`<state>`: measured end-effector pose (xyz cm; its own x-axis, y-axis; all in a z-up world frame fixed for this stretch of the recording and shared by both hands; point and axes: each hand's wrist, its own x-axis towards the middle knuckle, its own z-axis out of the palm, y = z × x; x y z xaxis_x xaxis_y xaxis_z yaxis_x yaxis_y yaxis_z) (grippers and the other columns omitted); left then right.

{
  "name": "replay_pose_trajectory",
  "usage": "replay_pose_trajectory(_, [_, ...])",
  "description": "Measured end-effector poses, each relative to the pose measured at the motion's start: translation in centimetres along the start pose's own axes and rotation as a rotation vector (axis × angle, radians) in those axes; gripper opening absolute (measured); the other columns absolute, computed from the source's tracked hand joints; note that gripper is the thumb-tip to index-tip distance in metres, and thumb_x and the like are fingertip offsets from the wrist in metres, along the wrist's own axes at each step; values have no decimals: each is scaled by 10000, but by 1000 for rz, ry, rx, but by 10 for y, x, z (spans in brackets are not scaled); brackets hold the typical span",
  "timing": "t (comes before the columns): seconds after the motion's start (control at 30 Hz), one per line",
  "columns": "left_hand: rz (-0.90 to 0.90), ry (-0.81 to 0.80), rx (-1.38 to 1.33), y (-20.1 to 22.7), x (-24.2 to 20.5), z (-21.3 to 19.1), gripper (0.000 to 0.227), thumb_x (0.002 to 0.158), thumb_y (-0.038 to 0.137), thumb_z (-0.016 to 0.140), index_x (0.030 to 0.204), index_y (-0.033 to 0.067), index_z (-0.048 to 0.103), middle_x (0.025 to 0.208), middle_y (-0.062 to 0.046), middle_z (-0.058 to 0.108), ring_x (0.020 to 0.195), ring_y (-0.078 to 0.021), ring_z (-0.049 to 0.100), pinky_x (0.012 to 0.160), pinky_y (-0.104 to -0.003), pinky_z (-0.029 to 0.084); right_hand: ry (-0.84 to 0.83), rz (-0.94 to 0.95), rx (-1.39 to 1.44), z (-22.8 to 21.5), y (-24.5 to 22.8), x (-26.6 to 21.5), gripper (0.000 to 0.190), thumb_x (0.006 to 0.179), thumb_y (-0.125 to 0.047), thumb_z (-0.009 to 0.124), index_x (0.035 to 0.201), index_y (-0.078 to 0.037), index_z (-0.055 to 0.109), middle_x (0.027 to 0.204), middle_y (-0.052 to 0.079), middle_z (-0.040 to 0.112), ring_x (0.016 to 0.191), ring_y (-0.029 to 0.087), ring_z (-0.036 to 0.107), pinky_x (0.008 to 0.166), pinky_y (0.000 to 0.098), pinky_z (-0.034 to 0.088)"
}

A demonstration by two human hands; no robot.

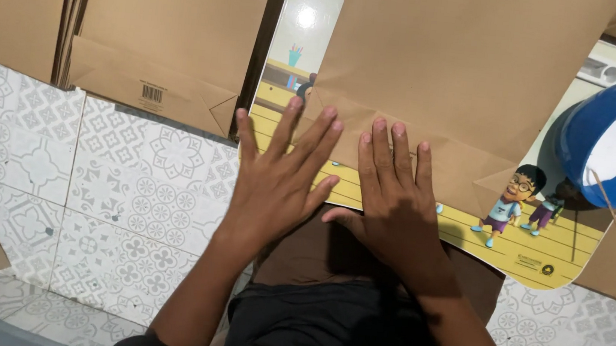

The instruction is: Applying glue to the bottom flap of a paper bag using a stick and pressing it down to seal the bag.

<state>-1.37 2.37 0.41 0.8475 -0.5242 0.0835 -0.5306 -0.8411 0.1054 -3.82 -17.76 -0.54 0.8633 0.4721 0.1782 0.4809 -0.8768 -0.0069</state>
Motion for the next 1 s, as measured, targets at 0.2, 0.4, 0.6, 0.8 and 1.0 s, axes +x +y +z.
replay_pose_trajectory(0.2, [-44, -51, 53, -10, -21, -6, 667, 1120, 555, 462, 1659, 177, 355, 1715, 23, 290, 1580, -341, 223, 1149, -786, 92, -4, 0, -25, -3, 0, 1, 1085, 949, -840, 229, 1521, 41, 501, 1603, 240, 444, 1493, 417, 418, 1206, 573, 374])
replay_pose_trajectory(0.4, [-44, -63, 101, -5, -22, -13, 698, 1111, 557, 498, 1653, 141, 353, 1718, -28, 281, 1577, -362, 212, 1142, -793, 133, -10, -3, 3, 0, 1, -1, 1086, 948, -845, 299, 1541, 52, 453, 1619, 256, 406, 1513, 432, 373, 1227, 583, 337])
replay_pose_trajectory(0.6, [-1, -32, 31, 3, 10, -2, 634, 1112, 398, 524, 1624, 68, 348, 1701, -111, 298, 1582, -317, 244, 1203, -726, 193, -14, -10, 4, -1, 2, 0, 1067, 958, -819, 218, 1521, 44, 495, 1613, 253, 415, 1507, 432, 376, 1224, 573, 339])
replay_pose_trajectory(0.8, [18, 4, -3, 6, 30, 11, 585, 1124, 374, 529, 1621, 103, 380, 1687, -94, 344, 1569, -267, 302, 1226, -672, 175, 13, -3, 57, -4, 8, 3, 1058, 950, -811, 277, 1483, 68, 525, 1595, 258, 435, 1492, 434, 408, 1207, 575, 368])
replay_pose_trajectory(1.0, [-14, -28, 19, 12, 30, 8, 623, 1117, 385, 513, 1632, 80, 338, 1696, -91, 334, 1577, -266, 277, 1202, -732, 149, -205, 220, 165, 8, 28, -14, 1156, 913, -845, 351, 1638, 37, 174, 1705, 268, 113, 1588, 433, 116, 1285, 597, 116])
